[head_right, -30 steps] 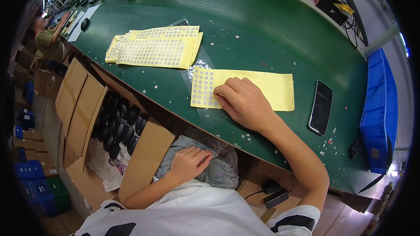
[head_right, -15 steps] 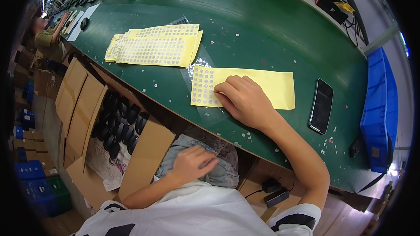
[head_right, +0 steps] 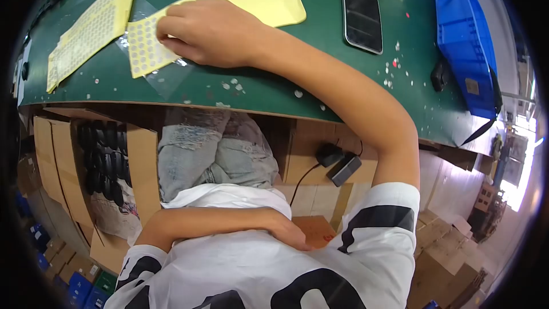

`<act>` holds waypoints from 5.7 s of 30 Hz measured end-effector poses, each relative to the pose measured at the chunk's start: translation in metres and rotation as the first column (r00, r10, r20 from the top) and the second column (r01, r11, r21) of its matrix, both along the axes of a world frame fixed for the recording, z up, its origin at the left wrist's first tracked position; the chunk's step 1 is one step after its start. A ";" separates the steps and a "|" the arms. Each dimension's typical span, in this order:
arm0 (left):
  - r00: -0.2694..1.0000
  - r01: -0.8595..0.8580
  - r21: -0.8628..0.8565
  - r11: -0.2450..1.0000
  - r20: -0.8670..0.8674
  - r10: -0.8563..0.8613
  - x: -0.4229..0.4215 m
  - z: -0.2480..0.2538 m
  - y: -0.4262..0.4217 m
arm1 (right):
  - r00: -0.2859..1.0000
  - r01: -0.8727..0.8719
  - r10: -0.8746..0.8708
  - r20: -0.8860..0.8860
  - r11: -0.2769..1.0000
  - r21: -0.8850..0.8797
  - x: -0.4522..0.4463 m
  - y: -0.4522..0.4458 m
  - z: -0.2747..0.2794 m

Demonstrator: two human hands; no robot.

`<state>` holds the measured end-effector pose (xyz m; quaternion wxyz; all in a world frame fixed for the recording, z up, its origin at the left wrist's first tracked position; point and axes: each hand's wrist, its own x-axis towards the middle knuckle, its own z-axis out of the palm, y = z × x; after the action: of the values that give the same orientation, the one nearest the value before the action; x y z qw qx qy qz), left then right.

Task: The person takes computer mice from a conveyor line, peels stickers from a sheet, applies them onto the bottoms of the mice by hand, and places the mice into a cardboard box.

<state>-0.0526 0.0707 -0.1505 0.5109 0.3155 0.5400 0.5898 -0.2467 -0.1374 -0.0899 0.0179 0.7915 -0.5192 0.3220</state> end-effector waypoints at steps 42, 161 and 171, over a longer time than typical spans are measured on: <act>0.333 -0.924 -0.194 0.330 0.018 0.943 -0.074 -0.090 0.001 | 0.998 -0.070 0.070 0.001 0.997 -0.022 -0.001 -0.018 -0.023; -0.166 -0.970 0.240 -0.045 -0.512 0.843 -0.025 -0.078 -0.038 | 0.999 -0.022 0.023 -0.028 0.999 0.036 0.001 0.005 0.003; -0.099 -0.964 0.258 0.067 -0.581 0.808 -0.018 -0.068 -0.043 | 0.999 -0.012 0.013 -0.030 0.999 0.041 0.002 0.006 0.003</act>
<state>-0.0705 0.0280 -0.2181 -0.1894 -0.0328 0.8017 0.5660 -0.2446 -0.1311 -0.0872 0.0074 0.7997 -0.5203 0.2996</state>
